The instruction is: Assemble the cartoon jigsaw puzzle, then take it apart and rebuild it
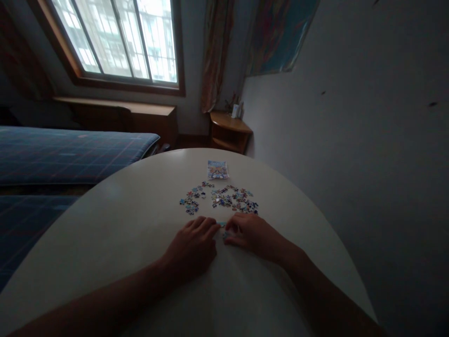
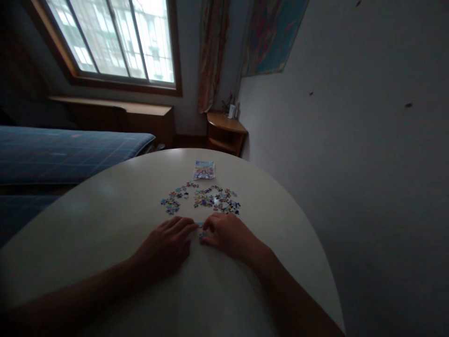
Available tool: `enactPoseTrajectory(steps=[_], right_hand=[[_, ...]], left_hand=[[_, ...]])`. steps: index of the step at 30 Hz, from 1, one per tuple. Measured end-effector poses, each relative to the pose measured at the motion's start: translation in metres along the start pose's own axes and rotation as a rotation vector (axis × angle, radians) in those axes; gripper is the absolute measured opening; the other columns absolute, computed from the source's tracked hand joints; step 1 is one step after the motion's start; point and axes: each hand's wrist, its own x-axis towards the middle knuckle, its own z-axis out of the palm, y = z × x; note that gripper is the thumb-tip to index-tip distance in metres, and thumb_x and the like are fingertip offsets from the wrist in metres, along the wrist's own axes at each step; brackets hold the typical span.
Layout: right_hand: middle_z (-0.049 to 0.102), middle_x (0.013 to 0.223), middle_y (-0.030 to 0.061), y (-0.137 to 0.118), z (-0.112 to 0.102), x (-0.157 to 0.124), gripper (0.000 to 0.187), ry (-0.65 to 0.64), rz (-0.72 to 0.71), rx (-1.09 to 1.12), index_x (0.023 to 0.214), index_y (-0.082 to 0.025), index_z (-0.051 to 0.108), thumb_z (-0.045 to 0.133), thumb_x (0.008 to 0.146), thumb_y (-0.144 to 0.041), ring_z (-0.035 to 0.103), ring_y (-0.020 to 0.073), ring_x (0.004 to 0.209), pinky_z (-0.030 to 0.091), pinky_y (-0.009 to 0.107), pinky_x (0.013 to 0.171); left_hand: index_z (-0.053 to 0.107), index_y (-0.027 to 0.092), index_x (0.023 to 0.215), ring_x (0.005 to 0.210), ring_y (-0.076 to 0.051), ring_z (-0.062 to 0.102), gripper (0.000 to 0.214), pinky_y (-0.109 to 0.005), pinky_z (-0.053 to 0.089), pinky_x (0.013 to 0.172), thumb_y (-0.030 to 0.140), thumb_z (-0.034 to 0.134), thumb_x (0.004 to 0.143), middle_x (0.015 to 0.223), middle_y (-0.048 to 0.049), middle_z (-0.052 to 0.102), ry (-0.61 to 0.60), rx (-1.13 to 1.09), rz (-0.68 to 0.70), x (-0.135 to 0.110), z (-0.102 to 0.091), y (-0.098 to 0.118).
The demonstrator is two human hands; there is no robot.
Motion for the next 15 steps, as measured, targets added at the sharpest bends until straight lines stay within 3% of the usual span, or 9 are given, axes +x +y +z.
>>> enactPoseTrajectory(steps=[6,15], right_hand=[[0.07,0.082,0.0023,0.0042,-0.0037,-0.0019,0.023,0.001,0.031,-0.036,0.091,-0.021,0.073,0.082,0.075,-0.035,0.064,0.0163,0.073,0.044,0.027,0.068],[0.07,0.076,0.0013,-0.005,-0.0073,-0.0032,0.012,-0.09,0.118,0.056,0.089,-0.018,0.072,0.074,0.082,-0.027,0.06,0.0129,0.065,0.04,0.023,0.062]], left_hand=[[0.058,0.016,0.115,0.109,-0.025,0.055,0.032,-0.043,0.051,0.095,0.008,0.052,0.084,0.12,-0.0096,0.062,0.018,-0.033,0.037,-0.0003,-0.0009,-0.0018],[0.059,0.018,0.112,0.108,-0.025,0.056,0.031,-0.042,0.051,0.093,0.01,0.055,0.082,0.117,-0.0081,0.063,0.019,-0.024,0.042,0.001,0.0028,-0.0027]])
